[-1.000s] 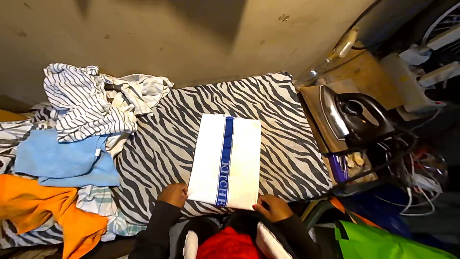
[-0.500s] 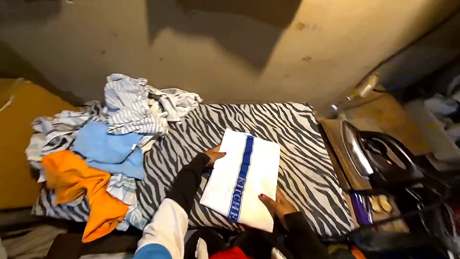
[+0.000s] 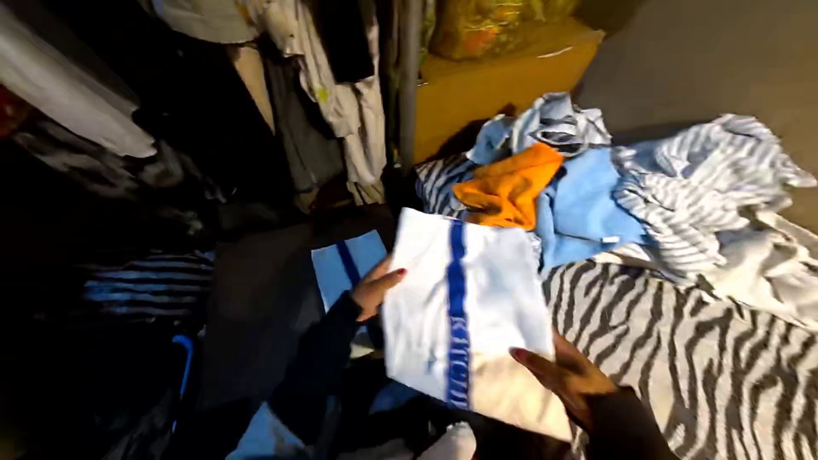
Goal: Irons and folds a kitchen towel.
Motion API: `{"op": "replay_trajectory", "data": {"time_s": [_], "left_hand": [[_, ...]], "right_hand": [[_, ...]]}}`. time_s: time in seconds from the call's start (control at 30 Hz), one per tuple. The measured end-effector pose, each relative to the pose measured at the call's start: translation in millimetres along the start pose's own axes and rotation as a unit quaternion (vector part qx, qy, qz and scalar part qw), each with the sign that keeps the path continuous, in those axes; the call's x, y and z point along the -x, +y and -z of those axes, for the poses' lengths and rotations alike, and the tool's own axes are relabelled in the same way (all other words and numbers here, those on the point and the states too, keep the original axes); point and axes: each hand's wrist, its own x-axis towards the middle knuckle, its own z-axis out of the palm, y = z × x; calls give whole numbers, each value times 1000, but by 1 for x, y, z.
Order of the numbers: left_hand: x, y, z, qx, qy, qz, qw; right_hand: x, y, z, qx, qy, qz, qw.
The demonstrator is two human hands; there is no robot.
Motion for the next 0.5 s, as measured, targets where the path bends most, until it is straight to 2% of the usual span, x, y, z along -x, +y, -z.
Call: {"op": "replay_trajectory", "data": {"time_s": [0.07,0.13,0.23,0.33,0.37,0.43,0.5], "left_hand": [[16,3,54,17,60,-63,996],[26,1,91,26,126,-77,989],[22,-32,135,-1,236,27,971],[11,-116,183,-13,274,212,938],[9,-140,195,-2,278,244,929],[4,-153,197,10,296,267,917],[5,-148,185,12,310,270,911]], "right_hand": [[-51,-10,-36,7,-81,2,997],[-93,-13,-69,7,-136,-13,991],[-151,40,-106,29,-151,-57,987],[-171,120,-117,160,-125,-167,965],[-169,135,-117,182,-121,-192,957],[-159,142,-113,202,-96,-209,952],[-148,131,-109,234,-91,-199,947]]}}
